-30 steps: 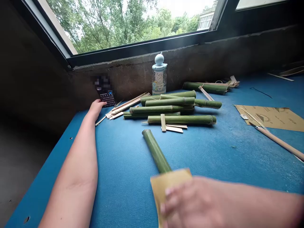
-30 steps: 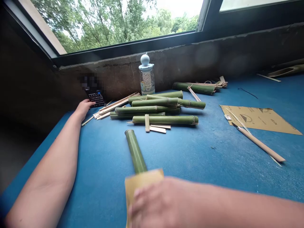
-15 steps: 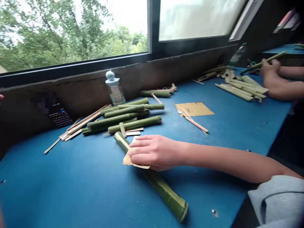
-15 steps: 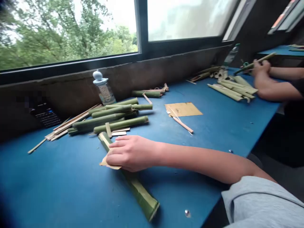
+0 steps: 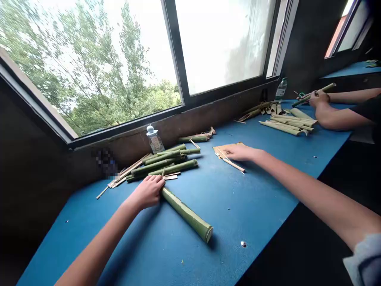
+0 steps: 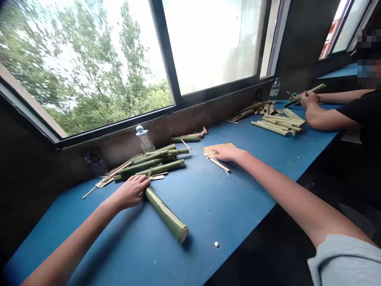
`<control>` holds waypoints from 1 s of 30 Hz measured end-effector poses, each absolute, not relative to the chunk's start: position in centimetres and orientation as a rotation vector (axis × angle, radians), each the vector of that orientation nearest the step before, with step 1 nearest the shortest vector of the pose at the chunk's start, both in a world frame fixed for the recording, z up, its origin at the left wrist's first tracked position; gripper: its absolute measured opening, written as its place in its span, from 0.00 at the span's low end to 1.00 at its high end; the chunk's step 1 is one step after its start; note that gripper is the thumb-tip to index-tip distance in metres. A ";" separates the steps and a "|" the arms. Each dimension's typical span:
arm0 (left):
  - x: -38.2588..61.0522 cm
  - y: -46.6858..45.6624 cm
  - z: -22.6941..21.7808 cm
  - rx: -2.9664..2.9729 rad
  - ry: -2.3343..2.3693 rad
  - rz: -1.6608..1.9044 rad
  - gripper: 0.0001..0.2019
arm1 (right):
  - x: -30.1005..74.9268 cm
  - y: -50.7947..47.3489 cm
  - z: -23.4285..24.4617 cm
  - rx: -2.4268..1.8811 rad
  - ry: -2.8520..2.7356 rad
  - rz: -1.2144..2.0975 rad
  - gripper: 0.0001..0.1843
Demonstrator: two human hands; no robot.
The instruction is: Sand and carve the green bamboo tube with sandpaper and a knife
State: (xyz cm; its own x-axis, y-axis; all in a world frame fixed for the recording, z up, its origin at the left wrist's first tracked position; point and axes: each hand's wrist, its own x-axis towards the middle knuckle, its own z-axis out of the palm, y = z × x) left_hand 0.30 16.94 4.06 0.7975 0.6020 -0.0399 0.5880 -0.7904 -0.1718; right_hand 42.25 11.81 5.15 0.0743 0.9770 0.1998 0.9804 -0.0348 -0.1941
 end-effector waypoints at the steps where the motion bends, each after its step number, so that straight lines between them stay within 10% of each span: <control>1: -0.3 16.7 4.4 -2.776 -0.945 0.161 0.11 | 42.5 11.6 4.8 -2.077 -1.994 0.028 0.19; 21: -16.8 5.1 5.2 -2.185 -1.729 0.131 0.17 | 37.0 4.3 -1.4 -2.002 -1.631 -0.096 0.20; 30: -3.1 0.5 0.9 -2.954 -1.311 0.221 0.32 | 35.6 0.6 -2.5 -1.785 -1.356 0.214 0.17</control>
